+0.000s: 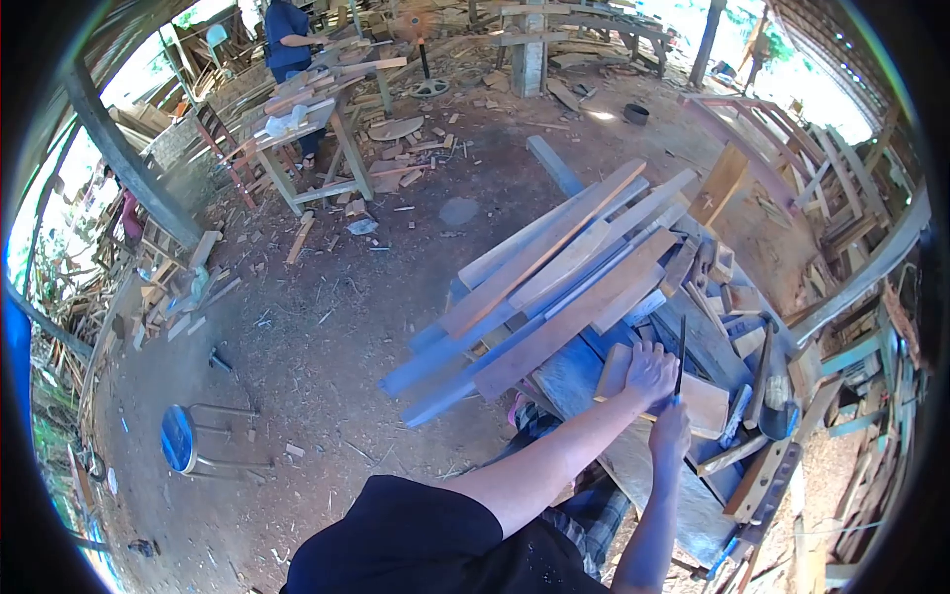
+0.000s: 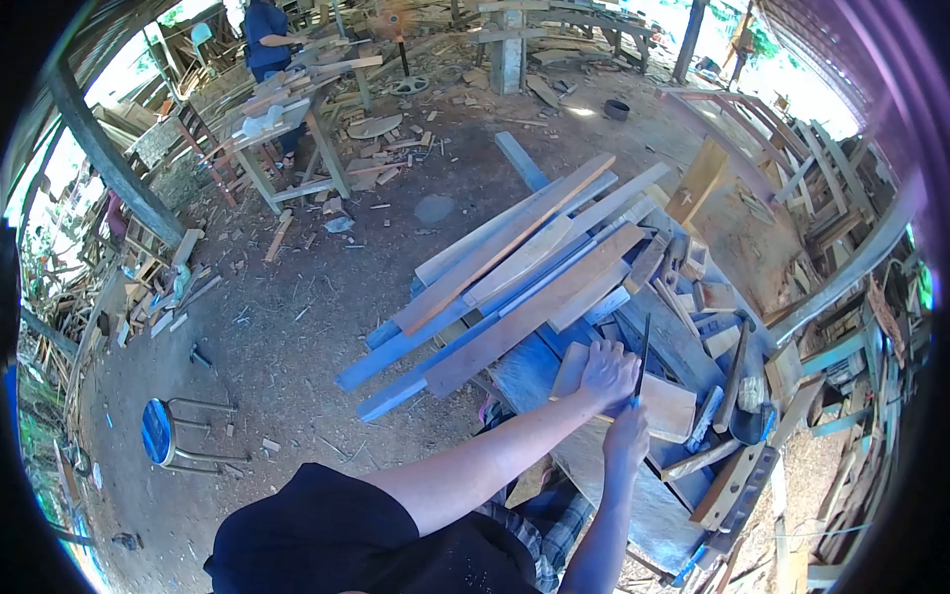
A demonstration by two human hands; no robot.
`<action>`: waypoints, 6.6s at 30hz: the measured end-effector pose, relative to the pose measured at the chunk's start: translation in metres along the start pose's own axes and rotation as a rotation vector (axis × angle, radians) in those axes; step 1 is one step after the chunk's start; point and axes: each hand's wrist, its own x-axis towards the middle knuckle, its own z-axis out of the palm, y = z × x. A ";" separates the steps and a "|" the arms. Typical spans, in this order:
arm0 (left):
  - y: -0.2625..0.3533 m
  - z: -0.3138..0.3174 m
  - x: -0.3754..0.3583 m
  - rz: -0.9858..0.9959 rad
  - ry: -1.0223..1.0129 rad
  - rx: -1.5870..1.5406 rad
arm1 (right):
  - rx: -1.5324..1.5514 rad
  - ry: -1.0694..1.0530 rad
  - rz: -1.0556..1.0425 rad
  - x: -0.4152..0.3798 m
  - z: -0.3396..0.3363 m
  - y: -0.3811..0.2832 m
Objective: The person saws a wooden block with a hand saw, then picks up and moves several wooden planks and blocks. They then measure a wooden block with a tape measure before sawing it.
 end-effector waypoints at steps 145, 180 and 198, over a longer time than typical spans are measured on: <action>0.002 -0.010 0.001 -0.014 -0.059 -0.029 | 0.034 0.039 0.042 -0.025 -0.005 -0.010; 0.008 -0.011 0.006 0.028 -0.225 0.168 | 0.053 -0.011 0.027 -0.009 -0.021 -0.017; 0.002 -0.005 0.008 0.045 -0.181 0.197 | 0.067 -0.045 0.178 0.007 -0.023 -0.029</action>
